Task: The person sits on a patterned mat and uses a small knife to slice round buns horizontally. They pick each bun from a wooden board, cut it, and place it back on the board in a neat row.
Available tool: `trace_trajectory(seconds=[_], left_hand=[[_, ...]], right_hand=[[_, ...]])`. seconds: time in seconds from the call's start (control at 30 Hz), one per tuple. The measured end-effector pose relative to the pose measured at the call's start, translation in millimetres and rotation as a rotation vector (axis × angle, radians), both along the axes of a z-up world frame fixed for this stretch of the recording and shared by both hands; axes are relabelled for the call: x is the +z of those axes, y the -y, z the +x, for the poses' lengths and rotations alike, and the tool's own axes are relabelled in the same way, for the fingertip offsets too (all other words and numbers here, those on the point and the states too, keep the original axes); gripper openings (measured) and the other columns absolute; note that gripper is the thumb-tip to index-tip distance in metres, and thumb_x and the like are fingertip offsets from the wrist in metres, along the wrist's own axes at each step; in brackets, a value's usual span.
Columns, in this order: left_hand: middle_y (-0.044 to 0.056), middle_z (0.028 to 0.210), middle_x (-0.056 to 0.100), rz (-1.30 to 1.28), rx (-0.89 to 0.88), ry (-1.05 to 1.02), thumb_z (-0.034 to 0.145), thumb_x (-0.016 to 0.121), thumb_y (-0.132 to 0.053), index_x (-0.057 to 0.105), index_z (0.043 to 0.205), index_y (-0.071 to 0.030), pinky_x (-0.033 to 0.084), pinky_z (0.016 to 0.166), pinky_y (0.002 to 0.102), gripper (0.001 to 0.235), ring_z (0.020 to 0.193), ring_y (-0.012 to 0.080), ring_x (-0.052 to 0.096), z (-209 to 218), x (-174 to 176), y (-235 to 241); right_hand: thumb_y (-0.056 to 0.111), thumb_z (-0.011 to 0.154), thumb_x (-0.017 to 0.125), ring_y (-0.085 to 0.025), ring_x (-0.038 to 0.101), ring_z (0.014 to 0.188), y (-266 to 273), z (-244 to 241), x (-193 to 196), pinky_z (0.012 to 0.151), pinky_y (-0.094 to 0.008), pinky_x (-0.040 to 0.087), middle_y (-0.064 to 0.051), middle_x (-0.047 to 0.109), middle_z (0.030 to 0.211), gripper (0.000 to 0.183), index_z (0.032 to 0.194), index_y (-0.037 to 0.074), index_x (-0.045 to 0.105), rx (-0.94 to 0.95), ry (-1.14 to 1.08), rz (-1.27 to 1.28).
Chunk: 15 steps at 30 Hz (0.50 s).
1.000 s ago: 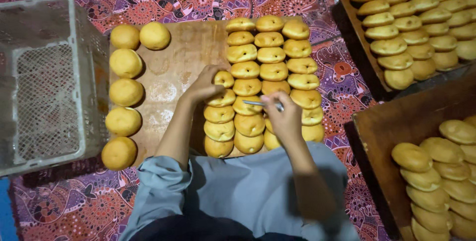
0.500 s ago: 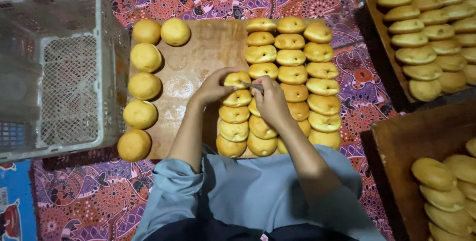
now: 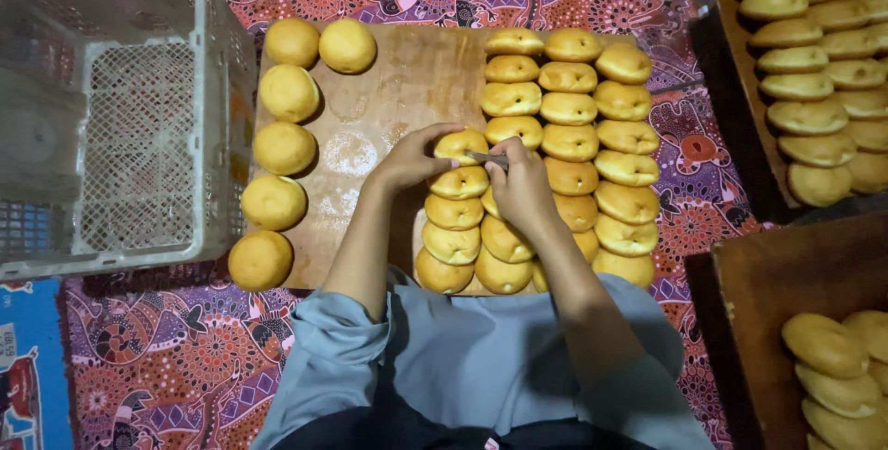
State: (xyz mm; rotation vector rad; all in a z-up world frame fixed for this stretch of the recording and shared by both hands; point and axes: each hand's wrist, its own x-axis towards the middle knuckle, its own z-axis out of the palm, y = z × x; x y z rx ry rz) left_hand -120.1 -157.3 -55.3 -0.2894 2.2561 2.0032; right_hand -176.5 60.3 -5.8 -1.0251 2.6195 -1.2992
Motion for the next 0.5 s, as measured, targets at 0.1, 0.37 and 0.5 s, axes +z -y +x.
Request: trace_trajectory(seconds=[0.1, 0.37, 0.5], left_hand=[[0.007, 0.129, 0.07, -0.04, 0.0, 0.039, 0.083, 0.079, -0.006, 0.059, 0.142, -0.012, 0.054, 0.097, 0.029, 0.062, 0.114, 0.015, 0.065, 0.8, -2.3, 2.5], [0.009, 0.129, 0.07, -0.02, -0.026, -0.053, 0.082, 0.081, -0.007, 0.061, 0.14, -0.008, 0.053, 0.1, 0.03, 0.061, 0.116, 0.0165, 0.066, -0.2, -8.6, -3.0], [0.008, 0.126, 0.071, -0.154, -0.002, -0.042, 0.081, 0.084, -0.01, 0.063, 0.137, -0.008, 0.053, 0.099, 0.031, 0.06, 0.114, 0.0169, 0.067, 1.2, -6.7, -5.9]], right_hand=[[0.004, 0.091, 0.07, -0.043, 0.069, 0.09, 2.4, 0.0, -4.6, 0.078, -0.048, 0.053, -0.023, 0.07, 0.095, 0.019, 0.105, 0.0, 0.059, 0.007, 0.007, 0.004], [0.007, 0.093, 0.067, -0.044, 0.068, 0.095, 21.3, 10.4, -14.7, 0.08, -0.051, 0.053, -0.023, 0.07, 0.104, 0.021, 0.109, 0.001, 0.057, 0.035, -0.024, 0.107], [0.012, 0.092, 0.066, -0.043, 0.068, 0.093, 29.3, 15.5, -15.5, 0.078, -0.052, 0.053, -0.021, 0.07, 0.109, 0.023, 0.112, 0.004, 0.059, -0.008, 0.007, 0.255]])
